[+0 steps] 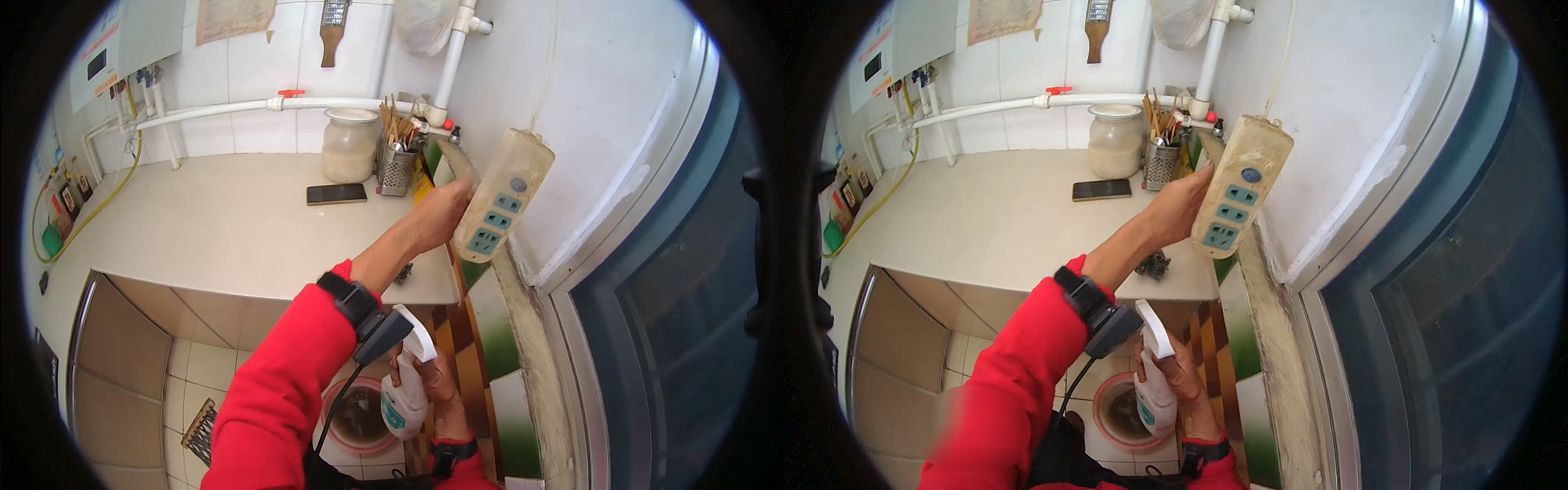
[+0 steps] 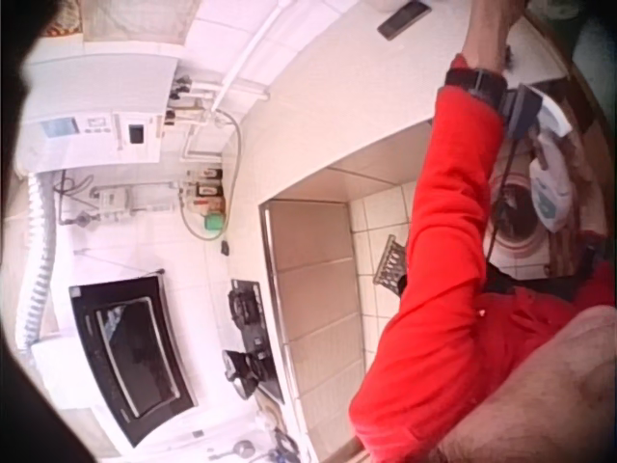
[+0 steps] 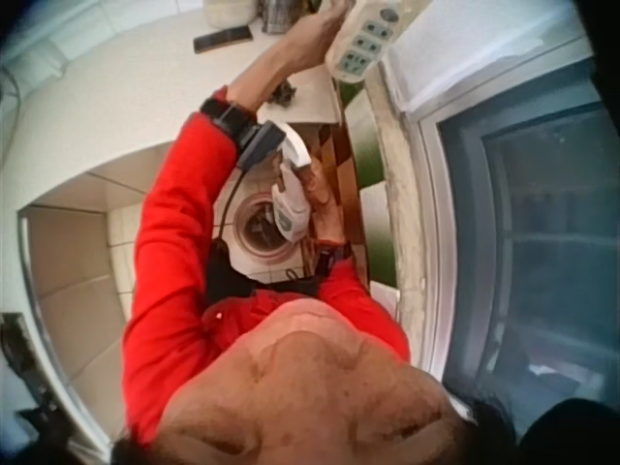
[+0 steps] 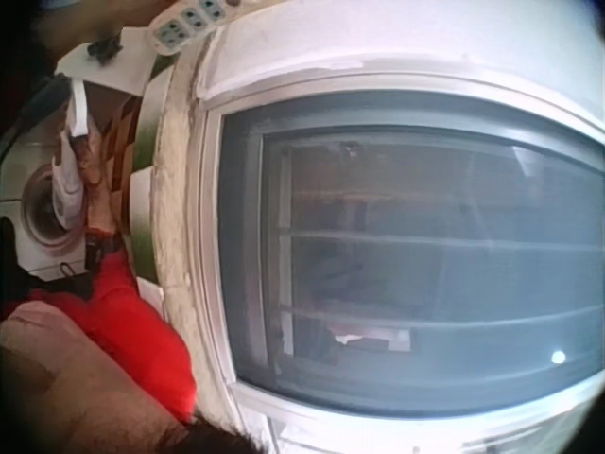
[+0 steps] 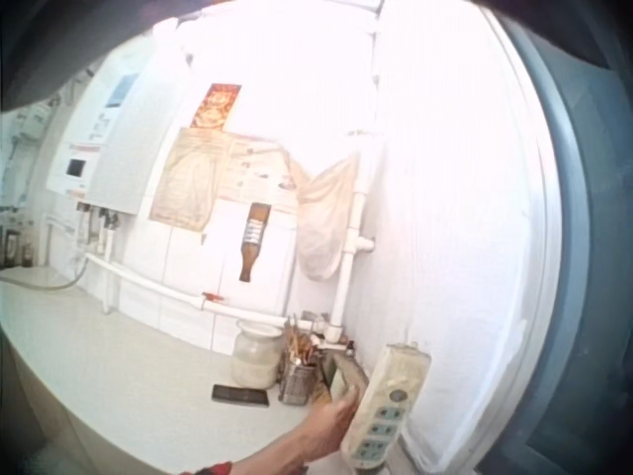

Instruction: The person cleans a power strip by wiping it with a blue cloth, spraying it with a cleaning solution, and scrubbing it with a steel wool pad. The person also wipes a table and moves a stool during the process.

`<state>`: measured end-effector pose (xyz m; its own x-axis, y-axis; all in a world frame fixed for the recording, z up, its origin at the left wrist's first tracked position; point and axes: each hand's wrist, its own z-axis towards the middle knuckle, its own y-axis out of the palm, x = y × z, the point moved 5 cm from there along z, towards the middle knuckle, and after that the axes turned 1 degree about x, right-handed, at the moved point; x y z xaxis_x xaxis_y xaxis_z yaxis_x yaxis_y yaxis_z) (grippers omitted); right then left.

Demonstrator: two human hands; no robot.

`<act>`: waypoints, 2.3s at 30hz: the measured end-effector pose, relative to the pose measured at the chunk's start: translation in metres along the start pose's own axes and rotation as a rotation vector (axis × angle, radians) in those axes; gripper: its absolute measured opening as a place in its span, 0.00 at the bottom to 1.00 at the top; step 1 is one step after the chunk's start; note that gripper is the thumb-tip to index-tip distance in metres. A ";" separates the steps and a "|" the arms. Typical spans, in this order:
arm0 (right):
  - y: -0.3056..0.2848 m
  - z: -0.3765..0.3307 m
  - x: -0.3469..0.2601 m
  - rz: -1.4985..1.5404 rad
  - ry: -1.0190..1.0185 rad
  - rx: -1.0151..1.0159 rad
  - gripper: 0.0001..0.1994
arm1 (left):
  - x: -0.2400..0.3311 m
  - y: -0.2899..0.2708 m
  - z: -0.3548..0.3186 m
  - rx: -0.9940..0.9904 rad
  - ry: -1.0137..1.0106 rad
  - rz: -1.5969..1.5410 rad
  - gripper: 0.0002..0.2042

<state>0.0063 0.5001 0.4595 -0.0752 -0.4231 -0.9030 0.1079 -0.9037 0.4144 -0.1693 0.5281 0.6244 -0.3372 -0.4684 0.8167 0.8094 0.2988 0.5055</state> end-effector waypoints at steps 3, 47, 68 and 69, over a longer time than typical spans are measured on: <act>0.008 -0.002 0.004 0.005 0.027 -0.053 0.37 | 0.004 0.025 -0.037 -0.138 -0.046 -0.076 0.32; 0.184 -0.056 -0.151 -0.320 -0.369 0.030 0.23 | 0.124 0.078 -0.242 0.259 0.216 0.615 0.31; 0.097 -0.068 -0.050 -0.121 -0.116 0.019 0.34 | 0.119 0.091 -0.215 0.037 0.218 0.347 0.31; 0.083 -0.064 -0.050 -0.157 -0.165 0.096 0.34 | 0.121 0.090 -0.216 0.084 0.235 0.346 0.33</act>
<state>0.0820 0.4505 0.5318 -0.2451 -0.2748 -0.9297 -0.0123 -0.9580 0.2865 -0.0336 0.3191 0.7085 0.0739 -0.5023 0.8615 0.8104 0.5336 0.2417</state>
